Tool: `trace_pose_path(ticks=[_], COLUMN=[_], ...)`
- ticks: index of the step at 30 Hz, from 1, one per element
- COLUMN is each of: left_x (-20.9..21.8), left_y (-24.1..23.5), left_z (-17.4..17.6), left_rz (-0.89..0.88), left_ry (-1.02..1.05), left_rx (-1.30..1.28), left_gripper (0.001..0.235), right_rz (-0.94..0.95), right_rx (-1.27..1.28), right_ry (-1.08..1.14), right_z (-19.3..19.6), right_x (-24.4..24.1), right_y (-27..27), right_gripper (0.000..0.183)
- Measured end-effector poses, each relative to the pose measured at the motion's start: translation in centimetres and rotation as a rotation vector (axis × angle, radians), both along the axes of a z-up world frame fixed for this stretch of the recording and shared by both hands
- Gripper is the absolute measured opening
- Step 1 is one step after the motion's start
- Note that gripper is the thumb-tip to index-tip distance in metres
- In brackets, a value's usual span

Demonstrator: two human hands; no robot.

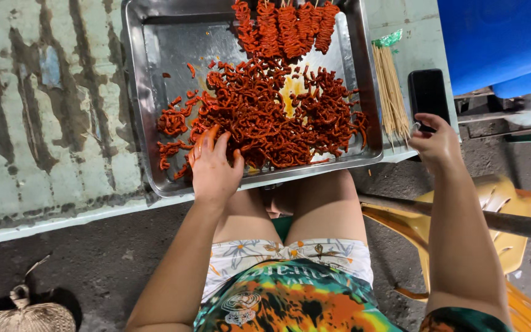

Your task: The person is skewering marinated food items onto wooden sticks by hand from a metal tray.

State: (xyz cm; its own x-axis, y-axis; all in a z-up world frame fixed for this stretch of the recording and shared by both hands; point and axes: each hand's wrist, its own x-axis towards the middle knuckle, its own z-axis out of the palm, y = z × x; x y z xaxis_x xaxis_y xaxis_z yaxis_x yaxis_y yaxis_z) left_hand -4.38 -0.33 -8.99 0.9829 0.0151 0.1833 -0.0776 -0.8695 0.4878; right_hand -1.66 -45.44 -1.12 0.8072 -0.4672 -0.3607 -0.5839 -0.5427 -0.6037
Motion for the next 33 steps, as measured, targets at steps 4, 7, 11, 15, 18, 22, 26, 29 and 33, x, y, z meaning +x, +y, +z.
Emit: trace_pose_path(ticks=[4,7,11,15,18,22,26,29,33], left_x=[-0.2,-0.1,-0.1,0.0,0.8,1.9,0.8,1.4,0.5], left_y=[0.1,-0.1,0.0,-2.3,-6.3,-8.3,-6.8,-5.7,-4.9], left_z=[0.1,0.4,1.3,2.7,3.0,3.1,2.3,2.3,2.6], left_rz=[-0.002,0.009,0.008,-0.152,-0.286,-0.349,-0.282,-0.223,-0.233], left_ry=[0.016,-0.076,-0.05,-0.045,0.501,0.481,0.393,0.434,0.443], left_rx=[0.019,-0.012,-0.133,-0.409,-1.202,-1.515,-1.445,-1.563,-1.49], left_gripper=[0.047,0.051,0.041,0.024,0.03,0.021,0.014,0.013,0.012], right_rz=[0.01,0.023,-0.15,0.106,0.3,0.387,0.435,0.42,0.159], right_rx=[0.01,-0.031,0.221,0.509,0.669,0.734,0.679,0.679,0.771], right_ry=[-0.007,-0.023,-0.127,-0.429,-0.317,-0.336,-0.344,-0.409,-0.416], right_z=[0.8,2.4,3.9,2.4,1.5,1.4,0.0,-1.3,-4.2], right_x=[-3.0,-6.9,-11.3,-11.1,-9.3,-7.2,-8.1,-7.9,-7.8], right_y=[-0.2,-0.5,1.4,7.5,12.9,18.3,18.3,15.2,14.2], right_gripper=[0.066,0.066,0.068,0.068,0.064,0.058,0.052,0.017,0.022])
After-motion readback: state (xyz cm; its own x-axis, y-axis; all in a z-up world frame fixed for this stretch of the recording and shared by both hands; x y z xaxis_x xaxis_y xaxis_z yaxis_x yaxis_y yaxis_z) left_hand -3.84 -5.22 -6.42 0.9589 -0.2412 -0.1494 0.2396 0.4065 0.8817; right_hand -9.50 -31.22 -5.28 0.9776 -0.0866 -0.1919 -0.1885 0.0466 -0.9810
